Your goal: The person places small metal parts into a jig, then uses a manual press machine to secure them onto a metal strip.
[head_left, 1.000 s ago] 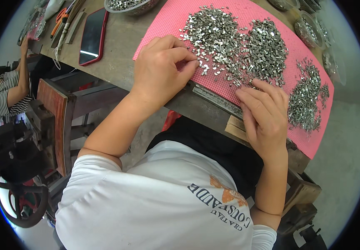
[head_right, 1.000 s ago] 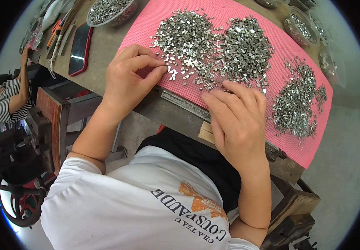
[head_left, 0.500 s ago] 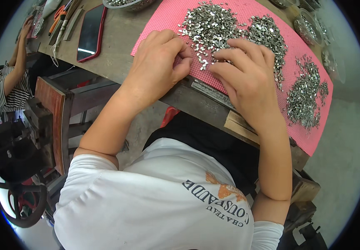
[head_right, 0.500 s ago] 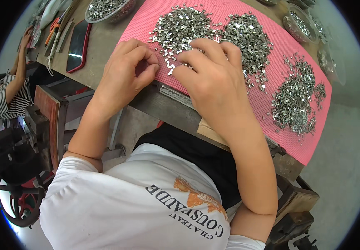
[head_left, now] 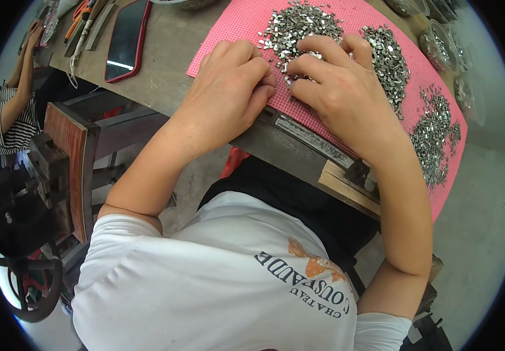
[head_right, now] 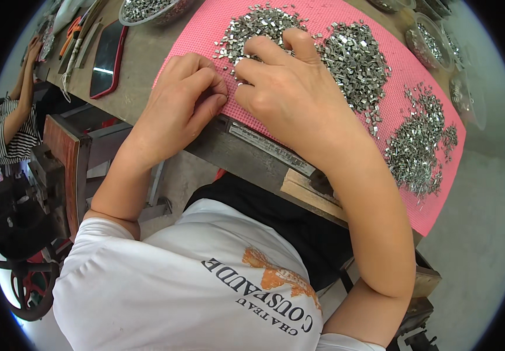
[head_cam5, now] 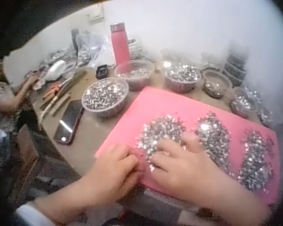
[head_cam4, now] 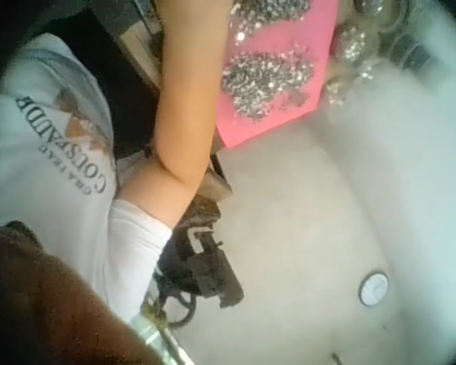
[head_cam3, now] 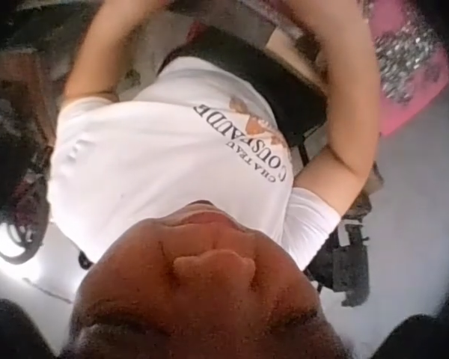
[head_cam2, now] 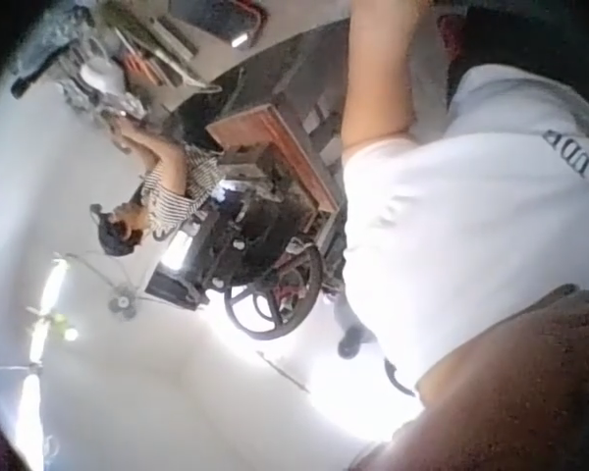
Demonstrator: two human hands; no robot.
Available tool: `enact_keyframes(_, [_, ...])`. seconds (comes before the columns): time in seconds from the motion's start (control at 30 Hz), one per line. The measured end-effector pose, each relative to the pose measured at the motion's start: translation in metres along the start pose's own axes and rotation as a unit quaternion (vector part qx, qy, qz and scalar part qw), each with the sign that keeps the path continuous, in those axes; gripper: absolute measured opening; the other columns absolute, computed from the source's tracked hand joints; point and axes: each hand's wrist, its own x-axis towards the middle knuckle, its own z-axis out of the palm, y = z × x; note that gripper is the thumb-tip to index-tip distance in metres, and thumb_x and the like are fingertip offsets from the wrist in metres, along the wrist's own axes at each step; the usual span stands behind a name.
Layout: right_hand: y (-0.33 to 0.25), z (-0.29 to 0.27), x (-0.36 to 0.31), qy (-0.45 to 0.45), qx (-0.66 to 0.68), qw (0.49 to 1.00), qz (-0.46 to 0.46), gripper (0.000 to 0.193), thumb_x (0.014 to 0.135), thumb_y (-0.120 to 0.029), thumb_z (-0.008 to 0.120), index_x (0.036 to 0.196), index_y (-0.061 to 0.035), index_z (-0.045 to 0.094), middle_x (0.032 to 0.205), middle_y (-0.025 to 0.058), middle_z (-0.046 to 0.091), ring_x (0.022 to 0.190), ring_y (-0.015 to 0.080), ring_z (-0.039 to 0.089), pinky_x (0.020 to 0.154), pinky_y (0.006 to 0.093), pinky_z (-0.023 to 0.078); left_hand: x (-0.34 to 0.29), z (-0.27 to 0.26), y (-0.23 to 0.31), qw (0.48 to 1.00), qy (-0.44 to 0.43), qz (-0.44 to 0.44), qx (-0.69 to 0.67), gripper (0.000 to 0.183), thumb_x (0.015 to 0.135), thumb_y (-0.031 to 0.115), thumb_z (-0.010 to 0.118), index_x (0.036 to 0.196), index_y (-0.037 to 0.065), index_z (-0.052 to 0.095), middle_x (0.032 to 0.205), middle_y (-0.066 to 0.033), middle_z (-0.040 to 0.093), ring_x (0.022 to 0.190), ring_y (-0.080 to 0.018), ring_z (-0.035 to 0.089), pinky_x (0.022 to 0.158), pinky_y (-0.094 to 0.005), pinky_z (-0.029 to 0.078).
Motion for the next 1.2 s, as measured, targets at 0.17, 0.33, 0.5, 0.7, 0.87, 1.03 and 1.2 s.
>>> enact_keyframes(0.17, [0.001, 0.011, -0.008, 0.005, -0.005, 1.000, -0.009, 0.011, 0.087, -0.013, 0.063, 0.096, -0.0092, 0.069, 0.105, -0.0003, 0.069, 0.118, 0.0194, 0.062, 0.104, 0.0427, 0.036, 0.001, 0.002, 0.000, 1.000, 0.004, 0.003, -0.017, 0.014, 0.086, 0.003, 0.073, 0.097, 0.002, 0.065, 0.102, -0.0113, 0.059, 0.099, -0.0322, 0.056, 0.090, -0.0409, 0.046])
enact_keyframes(0.33, [-0.004, 0.014, -0.021, 0.070, 0.002, 0.997, 0.035, 0.011, 0.088, -0.011, 0.066, 0.099, -0.0102, 0.068, 0.106, 0.0005, 0.069, 0.114, 0.0198, 0.063, 0.100, 0.0403, 0.035, 0.001, 0.005, 0.002, 0.998, 0.014, 0.009, -0.059, 0.013, 0.092, 0.001, 0.068, 0.102, 0.002, 0.061, 0.101, -0.0110, 0.058, 0.094, -0.0301, 0.056, 0.088, -0.0379, 0.046])
enact_keyframes(0.5, [-0.025, -0.021, -0.068, 0.147, 0.087, 0.961, 0.218, 0.010, 0.093, -0.006, 0.067, 0.102, -0.0098, 0.066, 0.105, 0.0027, 0.070, 0.107, 0.0217, 0.064, 0.098, 0.0379, 0.034, 0.004, 0.011, 0.016, 0.979, 0.019, -0.034, -0.201, 0.008, 0.097, 0.006, 0.065, 0.102, 0.003, 0.060, 0.095, -0.0095, 0.058, 0.094, -0.0293, 0.054, 0.087, -0.0379, 0.045])
enact_keyframes(0.7, [-0.052, -0.041, -0.141, 0.167, 0.242, 0.867, 0.403, 0.006, 0.098, -0.006, 0.062, 0.102, -0.0061, 0.066, 0.103, 0.0054, 0.070, 0.100, 0.0228, 0.063, 0.098, 0.0355, 0.037, 0.010, 0.018, 0.041, 0.885, -0.058, -0.128, -0.444, 0.008, 0.103, 0.008, 0.063, 0.108, 0.002, 0.061, 0.095, 0.0003, 0.056, 0.086, -0.0101, 0.051, 0.078, -0.0261, 0.044])
enact_keyframes(0.87, [-0.068, -0.045, -0.179, 0.191, 0.200, 0.860, 0.428, 0.008, 0.091, -0.004, 0.069, 0.099, -0.0042, 0.065, 0.102, 0.0066, 0.072, 0.097, 0.0255, 0.064, 0.095, 0.0370, 0.041, 0.022, 0.024, 0.060, 0.922, -0.074, -0.063, -0.376, 0.008, 0.101, 0.007, 0.065, 0.104, 0.001, 0.064, 0.096, -0.0011, 0.057, 0.087, -0.0100, 0.053, 0.077, -0.0252, 0.045])
enact_keyframes(1.03, [-0.084, -0.040, -0.195, 0.196, 0.166, 0.858, 0.445, 0.012, 0.089, -0.002, 0.069, 0.098, -0.0076, 0.065, 0.101, 0.0047, 0.070, 0.095, 0.0234, 0.064, 0.094, 0.0362, 0.036, 0.029, 0.043, 0.086, 0.961, -0.071, 0.085, -0.253, 0.008, 0.091, 0.004, 0.071, 0.097, 0.002, 0.066, 0.099, -0.0091, 0.064, 0.093, -0.0249, 0.061, 0.084, -0.0343, 0.048])
enact_keyframes(1.2, [-0.088, -0.032, -0.196, 0.195, 0.106, 0.880, 0.421, 0.016, 0.088, -0.002, 0.070, 0.100, -0.0094, 0.064, 0.101, 0.0026, 0.068, 0.095, 0.0220, 0.064, 0.088, 0.0380, 0.033, 0.028, 0.065, 0.116, 0.962, -0.119, 0.154, -0.191, 0.017, 0.082, 0.002, 0.076, 0.097, 0.003, 0.067, 0.107, -0.0109, 0.069, 0.098, -0.0289, 0.063, 0.089, -0.0372, 0.048])
